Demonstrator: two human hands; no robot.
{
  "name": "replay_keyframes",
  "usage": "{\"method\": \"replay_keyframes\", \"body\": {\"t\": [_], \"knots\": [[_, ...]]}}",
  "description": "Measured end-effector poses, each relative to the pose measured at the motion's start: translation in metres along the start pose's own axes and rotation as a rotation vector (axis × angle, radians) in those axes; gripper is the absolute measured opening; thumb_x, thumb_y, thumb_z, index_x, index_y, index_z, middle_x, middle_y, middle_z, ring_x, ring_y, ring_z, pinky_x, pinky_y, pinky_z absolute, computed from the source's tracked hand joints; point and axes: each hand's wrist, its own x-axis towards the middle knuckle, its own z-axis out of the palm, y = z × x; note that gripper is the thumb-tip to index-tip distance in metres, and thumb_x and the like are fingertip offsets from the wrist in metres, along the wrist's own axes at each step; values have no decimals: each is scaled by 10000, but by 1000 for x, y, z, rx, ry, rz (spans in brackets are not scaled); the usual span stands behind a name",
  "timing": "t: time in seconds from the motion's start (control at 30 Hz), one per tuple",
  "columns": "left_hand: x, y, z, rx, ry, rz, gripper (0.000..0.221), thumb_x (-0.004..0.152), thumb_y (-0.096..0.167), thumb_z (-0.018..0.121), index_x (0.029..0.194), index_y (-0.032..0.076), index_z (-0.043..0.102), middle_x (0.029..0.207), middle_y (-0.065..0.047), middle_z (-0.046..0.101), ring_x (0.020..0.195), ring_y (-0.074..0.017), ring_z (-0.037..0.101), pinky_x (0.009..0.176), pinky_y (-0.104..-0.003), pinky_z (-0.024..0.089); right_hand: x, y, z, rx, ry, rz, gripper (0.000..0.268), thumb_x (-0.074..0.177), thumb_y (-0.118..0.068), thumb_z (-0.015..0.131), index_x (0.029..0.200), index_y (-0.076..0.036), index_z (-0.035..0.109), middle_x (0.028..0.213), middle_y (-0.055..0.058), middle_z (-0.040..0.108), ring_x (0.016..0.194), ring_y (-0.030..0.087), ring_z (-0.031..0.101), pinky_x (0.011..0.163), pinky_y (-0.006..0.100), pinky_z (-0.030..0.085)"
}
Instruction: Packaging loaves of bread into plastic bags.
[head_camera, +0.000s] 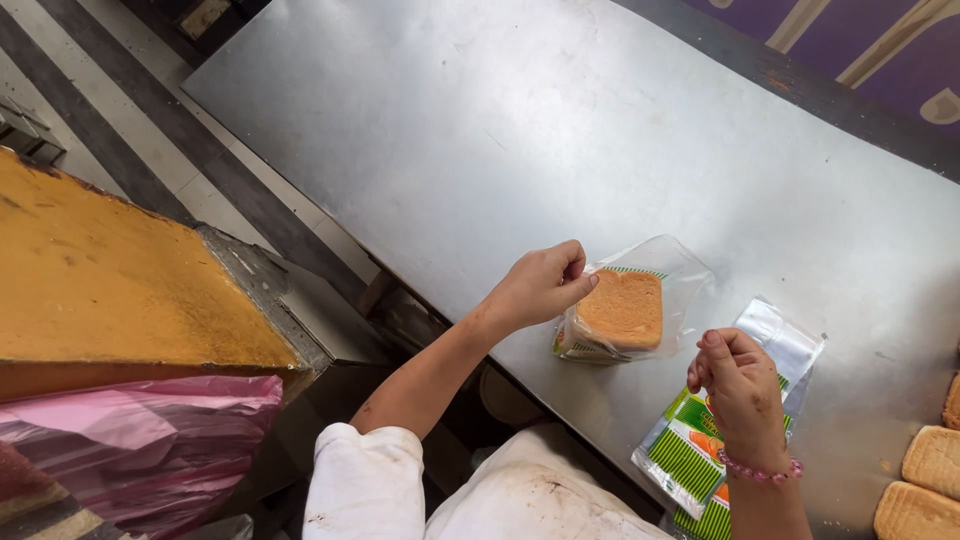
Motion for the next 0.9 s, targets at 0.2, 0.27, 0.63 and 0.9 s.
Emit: {"method": "replay_keyframes", "body": {"t": [0.2,0.27,0.63,0.9], "knots": [[2,31,-23,-71,-66,-97,322,958,269,615,1176,45,537,572,-38,589,510,-139,549,516,-327,453,-12,3,-10,-203,53,-85,228,1036,-200,623,993,23,639,737,55,618,662,131,578,625,276,485],[4,32,-24,-101,-99,-132,414,957,258,598,1302,43,514,541,-40,585,489,-137,551,517,-328,456,-20,21,-26,-260,88,-96,244,1045,-207,636,1008,34,655,762,64,630,681,128,585,644,275,489],[-21,41,-18,74,145,107,521,1027,215,567,1478,1,418,518,-6,570,439,-131,552,486,-303,478,-70,155,-110,-1547,148,-131,861,677,-451,828,1375,6,614,1449,222,498,1381,383,417,1123,452,340],[-73,45,80,-163,-196,700,275,961,115,722,1216,70,629,703,-29,612,578,-207,616,569,-339,505,-84,193,-134,-1359,320,-315,278,877,-266,722,1099,-104,764,1305,79,691,1314,294,589,1081,407,481]]}}
